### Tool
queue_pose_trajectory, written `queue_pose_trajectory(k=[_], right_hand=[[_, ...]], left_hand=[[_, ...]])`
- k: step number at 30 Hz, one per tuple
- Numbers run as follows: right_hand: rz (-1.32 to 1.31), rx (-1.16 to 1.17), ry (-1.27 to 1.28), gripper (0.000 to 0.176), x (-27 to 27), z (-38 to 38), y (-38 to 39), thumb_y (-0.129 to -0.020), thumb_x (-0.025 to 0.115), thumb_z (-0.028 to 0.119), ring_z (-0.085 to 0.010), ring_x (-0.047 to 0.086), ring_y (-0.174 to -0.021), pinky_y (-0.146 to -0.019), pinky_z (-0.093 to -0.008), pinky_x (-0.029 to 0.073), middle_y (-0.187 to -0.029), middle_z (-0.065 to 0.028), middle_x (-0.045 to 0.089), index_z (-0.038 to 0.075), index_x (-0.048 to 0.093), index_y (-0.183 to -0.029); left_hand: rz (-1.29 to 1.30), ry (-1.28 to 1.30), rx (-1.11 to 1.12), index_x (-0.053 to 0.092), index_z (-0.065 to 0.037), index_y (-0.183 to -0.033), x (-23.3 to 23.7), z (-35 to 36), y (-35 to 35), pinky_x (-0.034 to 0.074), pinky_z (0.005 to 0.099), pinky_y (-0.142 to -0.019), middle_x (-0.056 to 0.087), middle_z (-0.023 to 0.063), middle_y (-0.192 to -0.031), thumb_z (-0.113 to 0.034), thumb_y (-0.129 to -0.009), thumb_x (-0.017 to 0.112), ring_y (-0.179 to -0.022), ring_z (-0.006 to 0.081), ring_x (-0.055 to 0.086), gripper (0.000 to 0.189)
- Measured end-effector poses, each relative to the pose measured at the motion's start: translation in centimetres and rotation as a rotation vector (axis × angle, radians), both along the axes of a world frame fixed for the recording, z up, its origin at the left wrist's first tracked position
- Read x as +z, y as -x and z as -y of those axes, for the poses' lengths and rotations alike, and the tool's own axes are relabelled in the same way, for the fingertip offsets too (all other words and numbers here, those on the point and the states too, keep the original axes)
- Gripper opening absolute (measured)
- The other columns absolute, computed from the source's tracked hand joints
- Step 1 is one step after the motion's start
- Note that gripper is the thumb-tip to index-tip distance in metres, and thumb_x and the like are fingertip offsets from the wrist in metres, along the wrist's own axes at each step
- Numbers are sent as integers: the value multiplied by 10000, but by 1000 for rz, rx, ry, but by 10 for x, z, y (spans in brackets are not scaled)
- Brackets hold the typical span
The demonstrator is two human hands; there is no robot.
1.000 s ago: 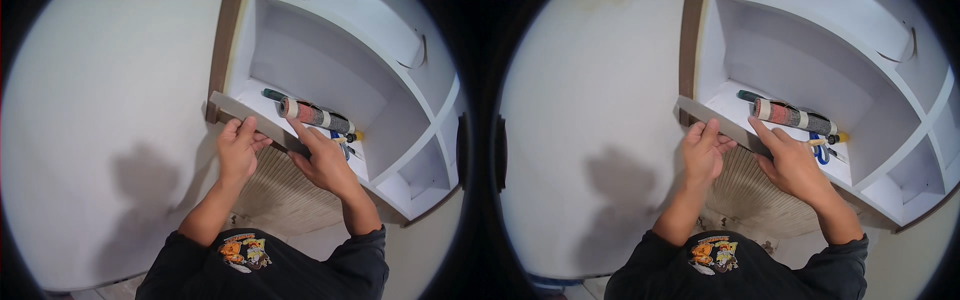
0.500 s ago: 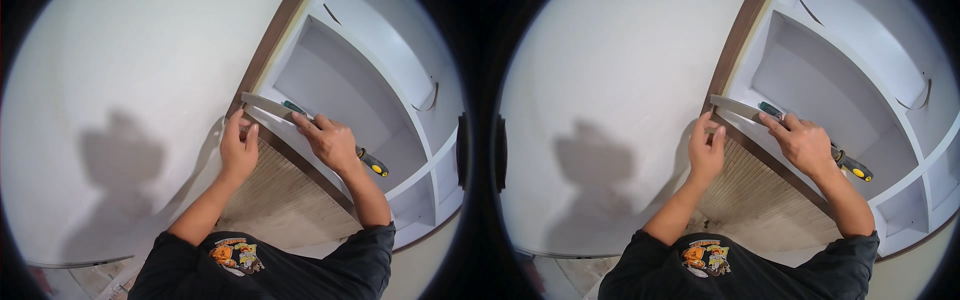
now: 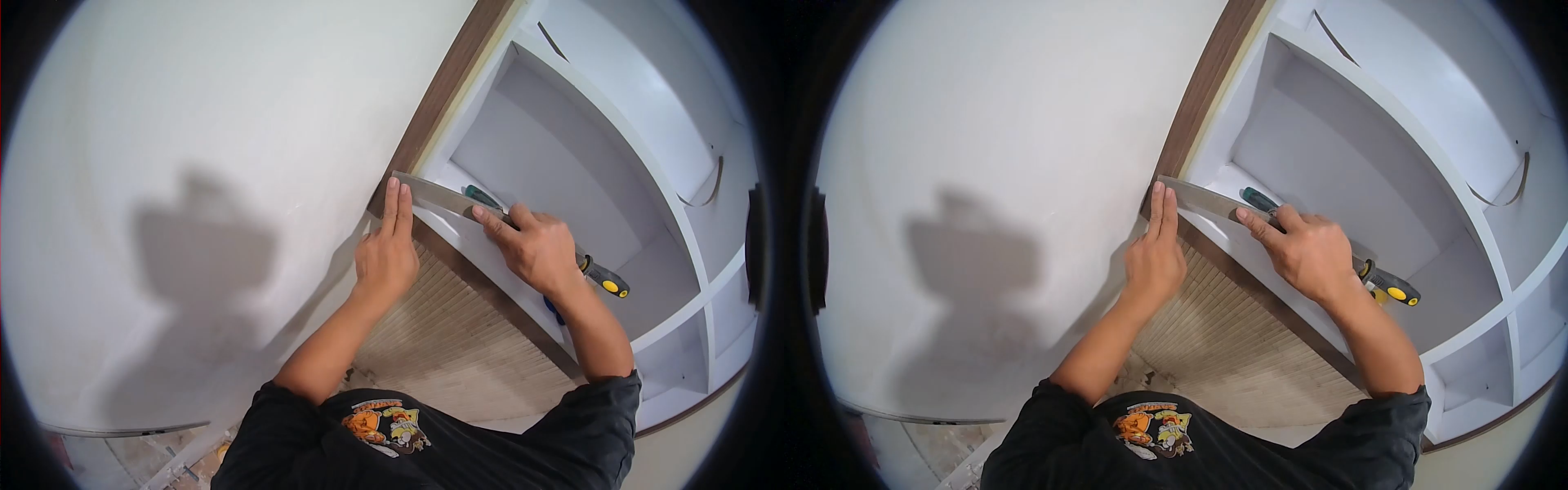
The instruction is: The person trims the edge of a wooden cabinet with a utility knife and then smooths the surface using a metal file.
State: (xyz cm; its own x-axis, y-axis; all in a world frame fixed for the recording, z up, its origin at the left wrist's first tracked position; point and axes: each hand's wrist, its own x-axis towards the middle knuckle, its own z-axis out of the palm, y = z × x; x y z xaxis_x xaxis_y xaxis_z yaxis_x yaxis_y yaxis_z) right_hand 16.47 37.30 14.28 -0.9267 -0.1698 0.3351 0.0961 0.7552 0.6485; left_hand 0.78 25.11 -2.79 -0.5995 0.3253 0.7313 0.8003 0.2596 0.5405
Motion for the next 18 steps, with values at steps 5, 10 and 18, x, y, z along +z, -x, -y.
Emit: queue_pose_trajectory(k=[5, 10, 18], right_hand=[[-35, 35, 24, 480, 7, -2, 7, -923, 689, 217, -248, 599, -593, -503, -389, 504, -778, -37, 543, 392, 653, -1368], [-52, 51, 49, 466, -5, -6, 3, -905, 710, 220, -254, 595, -569, -491, -398, 500, -772, -42, 544, 364, 675, -1346], [-83, 68, 76, 467, -8, -7, 10, -911, 694, 214, -257, 615, -551, -474, -402, 508, -770, -33, 570, 378, 672, -1348]], left_hand=[[-9, 20, 42, 391, 21, -1547, 11, 3, 0, 547, 371, -532, 336, 202, -1642, 20, -800, 579, -589, 307, 679, 771], [-22, -13, 38, 366, 15, -1562, 2, 0, -1, 539, 385, -515, 320, 197, -1650, 10, -803, 584, -598, 323, 684, 790], [-30, 21, 82, 372, 31, -1553, -2, -5, 0, 541, 401, -521, 314, 226, -1644, -20, -805, 589, -597, 328, 685, 781]])
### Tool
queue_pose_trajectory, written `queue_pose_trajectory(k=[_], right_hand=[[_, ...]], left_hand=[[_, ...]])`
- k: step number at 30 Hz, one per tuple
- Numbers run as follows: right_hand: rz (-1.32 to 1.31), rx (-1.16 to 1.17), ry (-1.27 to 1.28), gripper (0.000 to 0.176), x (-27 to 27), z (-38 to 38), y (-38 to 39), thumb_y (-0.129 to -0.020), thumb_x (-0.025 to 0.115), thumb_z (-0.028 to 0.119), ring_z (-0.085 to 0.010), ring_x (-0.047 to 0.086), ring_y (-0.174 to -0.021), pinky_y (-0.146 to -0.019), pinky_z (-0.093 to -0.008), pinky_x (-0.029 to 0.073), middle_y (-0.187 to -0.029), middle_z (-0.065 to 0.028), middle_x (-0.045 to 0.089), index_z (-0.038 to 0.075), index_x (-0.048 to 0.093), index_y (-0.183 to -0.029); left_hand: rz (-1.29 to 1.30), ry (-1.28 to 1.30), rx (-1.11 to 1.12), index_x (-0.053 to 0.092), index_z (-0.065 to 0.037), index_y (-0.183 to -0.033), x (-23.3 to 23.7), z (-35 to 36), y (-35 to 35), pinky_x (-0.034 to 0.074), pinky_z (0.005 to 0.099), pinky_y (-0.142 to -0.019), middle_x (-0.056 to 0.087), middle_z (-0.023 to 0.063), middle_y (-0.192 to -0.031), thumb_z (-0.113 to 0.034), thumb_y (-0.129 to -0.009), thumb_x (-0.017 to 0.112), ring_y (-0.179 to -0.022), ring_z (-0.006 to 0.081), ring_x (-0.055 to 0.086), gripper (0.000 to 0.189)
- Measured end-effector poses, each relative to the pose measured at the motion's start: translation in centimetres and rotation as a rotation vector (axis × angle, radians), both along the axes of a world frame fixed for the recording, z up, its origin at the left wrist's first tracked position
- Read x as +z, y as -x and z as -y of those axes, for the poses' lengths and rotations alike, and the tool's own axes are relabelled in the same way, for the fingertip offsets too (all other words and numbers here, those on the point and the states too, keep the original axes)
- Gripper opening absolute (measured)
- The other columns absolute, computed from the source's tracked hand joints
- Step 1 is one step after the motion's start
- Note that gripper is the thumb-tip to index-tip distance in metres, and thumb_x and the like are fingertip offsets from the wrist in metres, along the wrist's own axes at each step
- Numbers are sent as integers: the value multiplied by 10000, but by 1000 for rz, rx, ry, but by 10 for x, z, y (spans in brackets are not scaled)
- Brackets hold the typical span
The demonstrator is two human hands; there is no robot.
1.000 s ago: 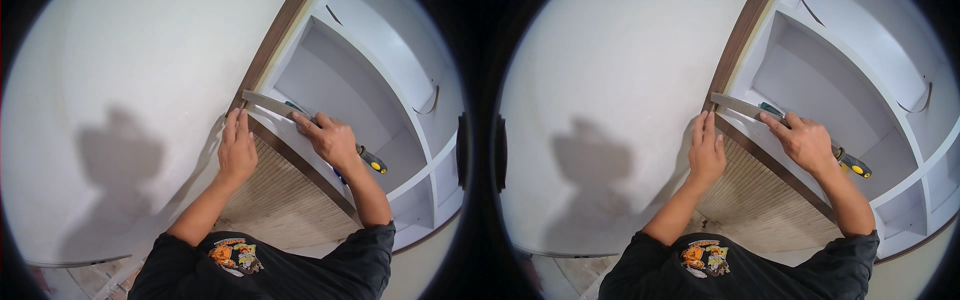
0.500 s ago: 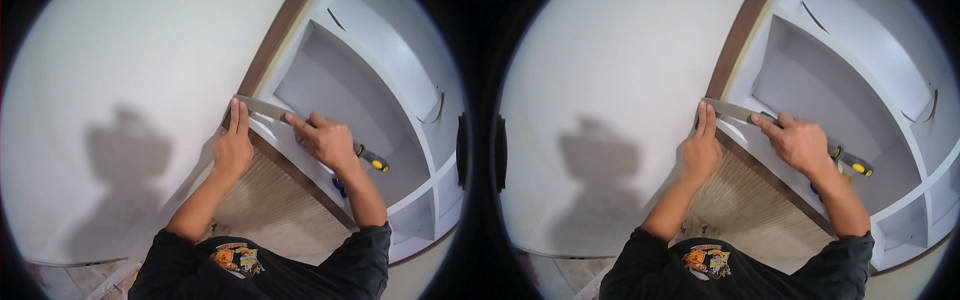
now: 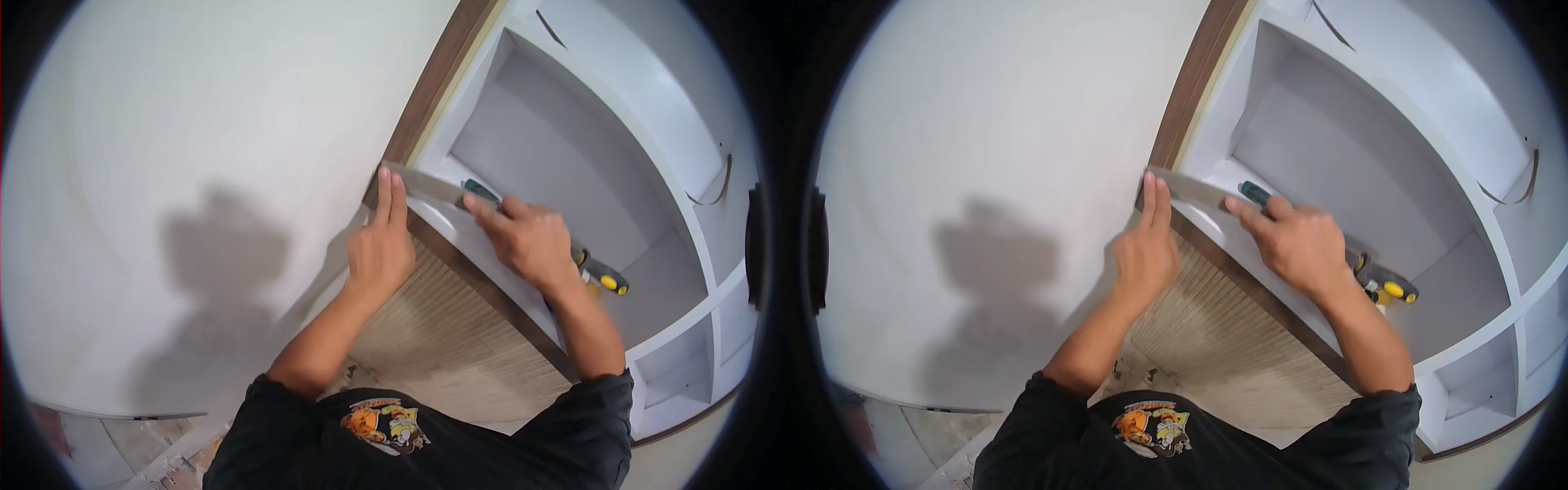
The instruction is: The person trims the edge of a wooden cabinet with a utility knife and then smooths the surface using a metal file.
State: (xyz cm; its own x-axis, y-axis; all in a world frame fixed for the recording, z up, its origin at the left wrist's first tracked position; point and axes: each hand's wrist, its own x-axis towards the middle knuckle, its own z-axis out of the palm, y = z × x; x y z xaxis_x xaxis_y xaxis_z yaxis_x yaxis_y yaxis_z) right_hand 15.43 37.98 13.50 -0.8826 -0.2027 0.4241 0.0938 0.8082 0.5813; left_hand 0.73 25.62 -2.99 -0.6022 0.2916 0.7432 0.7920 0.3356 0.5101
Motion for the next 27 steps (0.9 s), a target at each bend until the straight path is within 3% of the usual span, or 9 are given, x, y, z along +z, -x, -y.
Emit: queue_pose_trajectory(k=[8, 11, 15, 18, 27], right_hand=[[18, 13, 7, 478, -11, 3, -9, -907, 691, 187, -253, 637, -589, -492, -391, 528, -771, -31, 573, 346, 673, -1358], [1, 6, -4, 513, -11, 2, -10, -898, 754, 238, -265, 617, -577, -510, -396, 514, -786, -41, 585, 371, 648, -1382], [-12, 0, -54, 461, -6, 5, -6, -914, 699, 193, -248, 615, -560, -490, -385, 523, -743, -28, 548, 348, 681, -1348], [-2, -38, -35, 463, -2, 11, -2, -911, 722, 217, -252, 613, -554, -492, -397, 515, -741, -31, 552, 363, 678, -1348], [-28, 35, -75, 420, 0, 5, 4, -904, 733, 220, -242, 593, -512, -466, -383, 510, -738, -22, 542, 376, 716, -1293]], left_hand=[[70, 62, -50, 377, 28, -1552, 12, 4, -21, 555, 405, -553, 302, 247, -1645, -24, -796, 599, -612, 325, 693, 790], [53, 82, -51, 370, 35, -1553, 16, 5, -27, 557, 414, -553, 307, 257, -1640, -25, -799, 600, -606, 325, 693, 791], [57, 69, -76, 355, 51, -1554, 16, 2, -26, 553, 418, -540, 307, 274, -1633, -30, -810, 596, -584, 322, 689, 786], [99, 50, -76, 325, 26, -1574, 26, 3, -18, 560, 432, -549, 283, 263, -1642, -22, -808, 612, -640, 392, 694, 820], [116, 15, -96, 307, 45, -1572, 28, 1, -19, 568, 452, -558, 268, 291, -1636, 3, -822, 582, -649, 416, 696, 801]])
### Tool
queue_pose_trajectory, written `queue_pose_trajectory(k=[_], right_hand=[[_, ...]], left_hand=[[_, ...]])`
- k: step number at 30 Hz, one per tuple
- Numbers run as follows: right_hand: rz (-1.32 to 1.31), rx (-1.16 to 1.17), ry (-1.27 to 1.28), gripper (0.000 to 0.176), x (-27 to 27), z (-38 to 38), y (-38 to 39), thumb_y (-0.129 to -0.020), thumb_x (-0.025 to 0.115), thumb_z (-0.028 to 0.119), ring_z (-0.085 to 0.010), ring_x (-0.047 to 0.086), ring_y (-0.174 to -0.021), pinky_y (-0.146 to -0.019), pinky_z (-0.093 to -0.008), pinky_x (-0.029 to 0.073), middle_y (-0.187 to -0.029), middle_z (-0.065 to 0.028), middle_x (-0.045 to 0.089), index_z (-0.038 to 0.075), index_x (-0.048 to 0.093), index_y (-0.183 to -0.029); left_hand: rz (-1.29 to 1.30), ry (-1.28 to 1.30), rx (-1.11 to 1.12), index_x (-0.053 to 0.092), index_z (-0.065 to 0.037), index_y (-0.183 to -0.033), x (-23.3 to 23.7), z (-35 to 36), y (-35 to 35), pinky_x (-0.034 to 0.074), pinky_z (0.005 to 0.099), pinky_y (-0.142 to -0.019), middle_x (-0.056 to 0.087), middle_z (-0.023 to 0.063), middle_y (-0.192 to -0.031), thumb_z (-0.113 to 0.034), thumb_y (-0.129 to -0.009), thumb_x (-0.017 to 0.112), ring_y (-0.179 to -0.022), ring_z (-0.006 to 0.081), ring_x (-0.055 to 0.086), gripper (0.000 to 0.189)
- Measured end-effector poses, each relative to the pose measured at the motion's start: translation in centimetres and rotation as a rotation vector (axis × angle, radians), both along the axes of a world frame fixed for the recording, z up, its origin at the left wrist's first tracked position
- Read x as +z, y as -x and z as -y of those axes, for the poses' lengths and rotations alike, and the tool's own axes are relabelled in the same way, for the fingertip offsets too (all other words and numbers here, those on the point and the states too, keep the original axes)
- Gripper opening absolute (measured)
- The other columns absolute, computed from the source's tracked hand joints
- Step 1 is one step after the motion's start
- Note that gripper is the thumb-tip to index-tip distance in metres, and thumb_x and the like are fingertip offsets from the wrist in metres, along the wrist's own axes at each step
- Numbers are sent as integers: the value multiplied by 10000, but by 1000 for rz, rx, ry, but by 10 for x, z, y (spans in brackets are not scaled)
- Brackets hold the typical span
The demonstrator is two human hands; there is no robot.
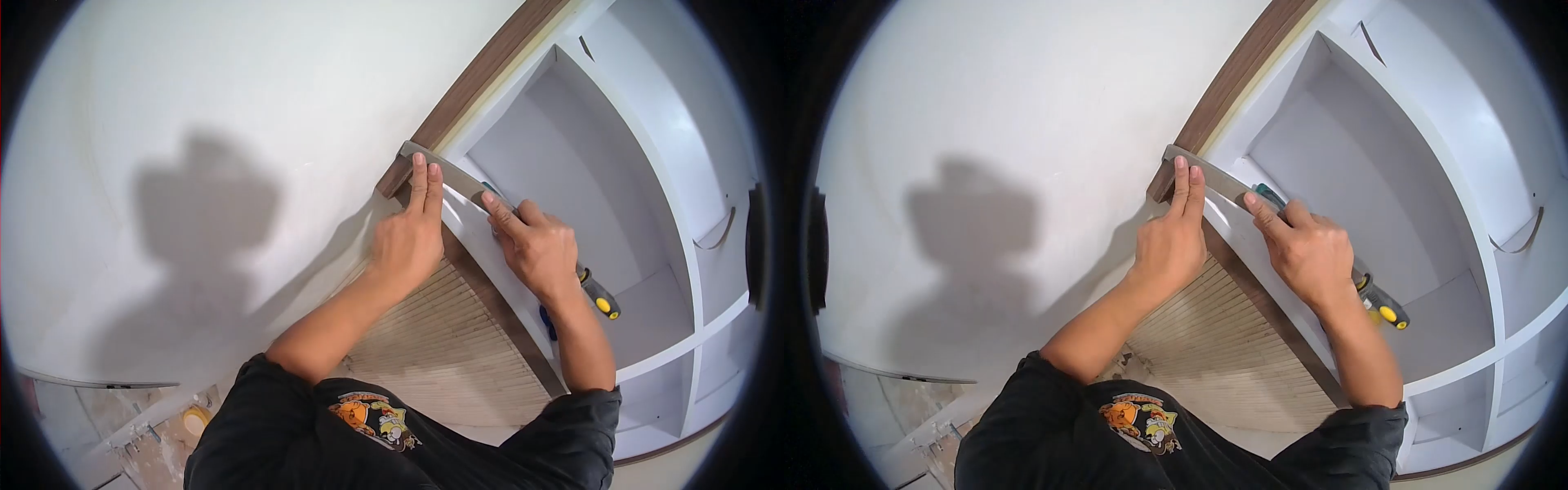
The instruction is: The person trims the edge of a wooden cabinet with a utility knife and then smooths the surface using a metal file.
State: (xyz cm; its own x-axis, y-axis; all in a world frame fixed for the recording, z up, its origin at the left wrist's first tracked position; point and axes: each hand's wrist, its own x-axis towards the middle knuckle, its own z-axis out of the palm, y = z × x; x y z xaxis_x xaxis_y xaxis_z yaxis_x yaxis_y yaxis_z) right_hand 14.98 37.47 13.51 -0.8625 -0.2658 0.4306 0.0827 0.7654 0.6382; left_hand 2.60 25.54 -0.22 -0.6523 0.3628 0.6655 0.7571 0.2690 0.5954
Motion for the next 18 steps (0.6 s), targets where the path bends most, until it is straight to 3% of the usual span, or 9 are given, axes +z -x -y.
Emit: queue_pose_trajectory(k=[3, 6, 18], right_hand=[[-25, 8, 30, 452, -9, -2, -10, -894, 738, 214, -246, 579, -504, -453, -391, 492, -734, -21, 532, 390, 699, -1309], [-11, 11, 9, 448, 1, -2, 4, -898, 738, 218, -252, 578, -506, -453, -400, 490, -734, -24, 532, 389, 697, -1309], [-17, -30, 69, 449, -8, -1, -16, -882, 783, 250, -258, 588, -542, -488, -403, 492, -717, -33, 534, 385, 703, -1303]], left_hand=[[-35, 104, -36, 345, 84, -1543, -3, 7, -7, 564, 447, -512, 260, 327, -1624, 3, -833, 559, -592, 348, 701, 746], [5, 10, -21, 308, 57, -1564, 2, 4, 0, 561, 456, -537, 265, 303, -1631, 3, -838, 576, -652, 412, 702, 776], [37, 45, -81, 326, 59, -1556, 1, 7, -12, 569, 458, -560, 280, 295, -1628, 1, -862, 544, -714, 415, 714, 730]])
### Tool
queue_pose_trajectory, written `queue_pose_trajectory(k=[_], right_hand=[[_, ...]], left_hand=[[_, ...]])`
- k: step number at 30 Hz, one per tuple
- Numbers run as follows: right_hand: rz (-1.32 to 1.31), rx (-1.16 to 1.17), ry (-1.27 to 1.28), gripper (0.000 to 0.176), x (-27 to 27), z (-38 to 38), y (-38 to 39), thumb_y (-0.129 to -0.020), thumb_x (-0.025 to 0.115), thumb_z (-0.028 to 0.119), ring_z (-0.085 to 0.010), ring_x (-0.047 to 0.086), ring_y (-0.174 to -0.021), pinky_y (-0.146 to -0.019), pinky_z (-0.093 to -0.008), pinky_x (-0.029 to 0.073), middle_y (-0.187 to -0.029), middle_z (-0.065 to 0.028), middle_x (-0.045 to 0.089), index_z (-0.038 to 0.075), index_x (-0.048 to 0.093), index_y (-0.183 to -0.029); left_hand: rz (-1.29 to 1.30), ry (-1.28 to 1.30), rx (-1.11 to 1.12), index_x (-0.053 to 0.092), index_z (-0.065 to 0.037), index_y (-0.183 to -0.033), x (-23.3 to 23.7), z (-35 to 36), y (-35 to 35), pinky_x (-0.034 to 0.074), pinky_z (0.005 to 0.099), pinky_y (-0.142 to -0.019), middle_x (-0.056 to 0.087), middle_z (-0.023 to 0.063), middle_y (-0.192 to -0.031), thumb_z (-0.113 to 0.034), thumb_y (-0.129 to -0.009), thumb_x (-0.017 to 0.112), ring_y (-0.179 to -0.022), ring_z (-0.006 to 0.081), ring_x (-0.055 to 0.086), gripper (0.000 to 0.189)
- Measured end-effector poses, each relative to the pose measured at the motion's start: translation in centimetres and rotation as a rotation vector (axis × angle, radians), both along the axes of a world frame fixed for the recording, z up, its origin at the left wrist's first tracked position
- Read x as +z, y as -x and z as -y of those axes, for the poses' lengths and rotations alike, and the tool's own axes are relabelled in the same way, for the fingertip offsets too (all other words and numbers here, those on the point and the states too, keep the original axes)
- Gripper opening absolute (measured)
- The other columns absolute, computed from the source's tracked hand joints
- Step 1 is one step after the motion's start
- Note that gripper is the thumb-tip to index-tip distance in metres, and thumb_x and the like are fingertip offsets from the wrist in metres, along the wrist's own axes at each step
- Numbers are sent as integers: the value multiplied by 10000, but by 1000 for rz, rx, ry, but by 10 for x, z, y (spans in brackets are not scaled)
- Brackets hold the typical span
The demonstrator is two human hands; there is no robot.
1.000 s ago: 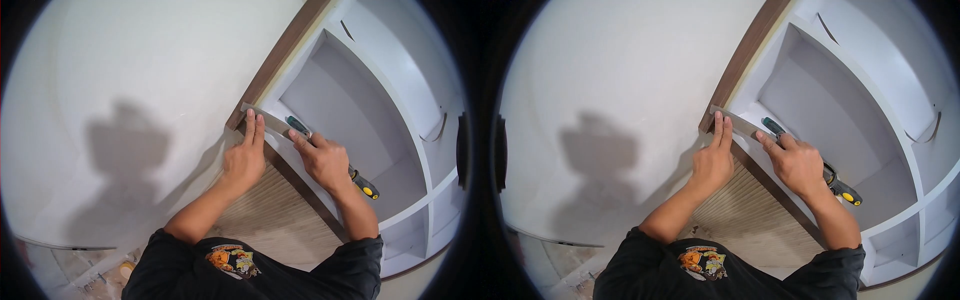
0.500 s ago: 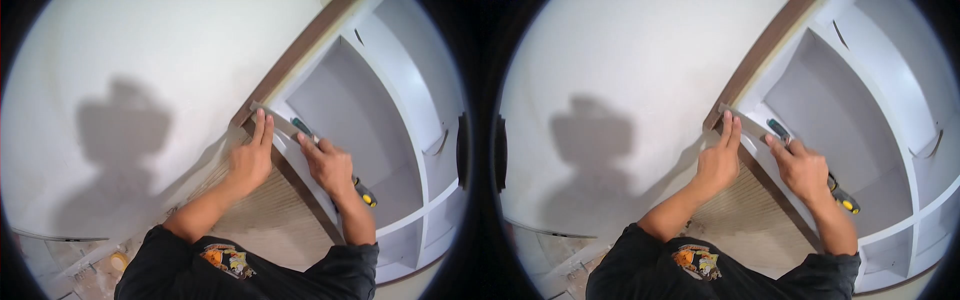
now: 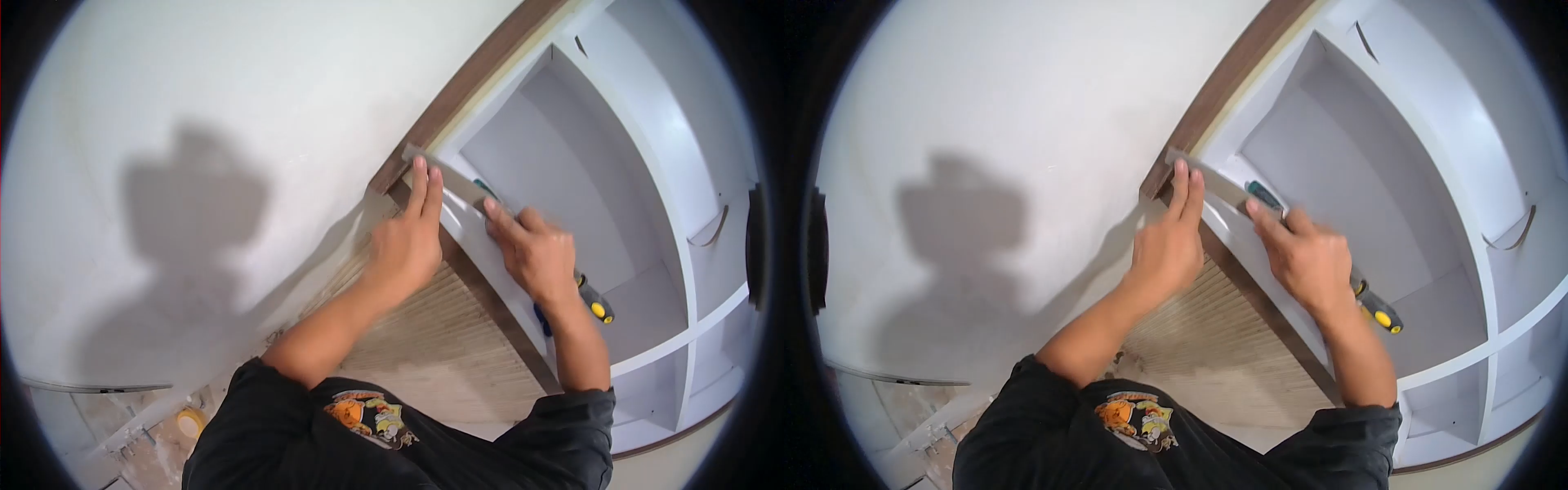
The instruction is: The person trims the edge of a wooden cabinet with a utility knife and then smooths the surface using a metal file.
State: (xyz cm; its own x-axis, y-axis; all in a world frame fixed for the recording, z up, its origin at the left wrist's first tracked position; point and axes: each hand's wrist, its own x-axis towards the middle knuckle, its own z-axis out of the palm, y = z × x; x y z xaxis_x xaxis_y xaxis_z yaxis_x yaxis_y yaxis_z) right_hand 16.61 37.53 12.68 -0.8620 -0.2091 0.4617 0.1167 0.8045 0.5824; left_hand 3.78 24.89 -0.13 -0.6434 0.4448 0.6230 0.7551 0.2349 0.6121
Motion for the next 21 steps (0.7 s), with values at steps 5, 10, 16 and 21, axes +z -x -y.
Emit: queue_pose_trajectory(k=[5, 10, 16, 21], right_hand=[[-13, 8, -38, 426, 10, 0, 16, -899, 756, 252, -252, 607, -543, -491, -396, 506, -730, -29, 535, 389, 703, -1299], [-25, 12, -32, 409, 12, -6, 13, -903, 747, 252, -256, 616, -550, -496, -394, 514, -738, -30, 548, 382, 712, -1289], [11, -3, -35, 393, 4, 3, -6, -908, 740, 259, -261, 617, -545, -489, -390, 512, -726, -37, 543, 383, 717, -1281], [31, 12, -65, 371, 12, 6, 20, -917, 728, 257, -252, 606, -530, -477, -396, 505, -720, -35, 530, 382, 725, -1266]], left_hand=[[25, -48, 39, 312, 42, -1570, 10, -4, 6, 570, 467, -570, 245, 296, -1640, 10, -850, 551, -697, 417, 708, 760], [27, -51, 23, 305, 12, -1583, 13, -7, 9, 566, 495, -588, 238, 257, -1657, 18, -846, 547, -700, 427, 701, 776], [121, -17, -39, 293, -5, -1592, 10, 1, -4, 572, 512, -639, 231, 221, -1671, 28, -853, 534, -756, 464, 696, 778], [138, -111, 39, 283, -8, -1595, 2, -10, 5, 580, 504, -664, 226, 221, -1672, 43, -860, 521, -827, 478, 697, 774]])
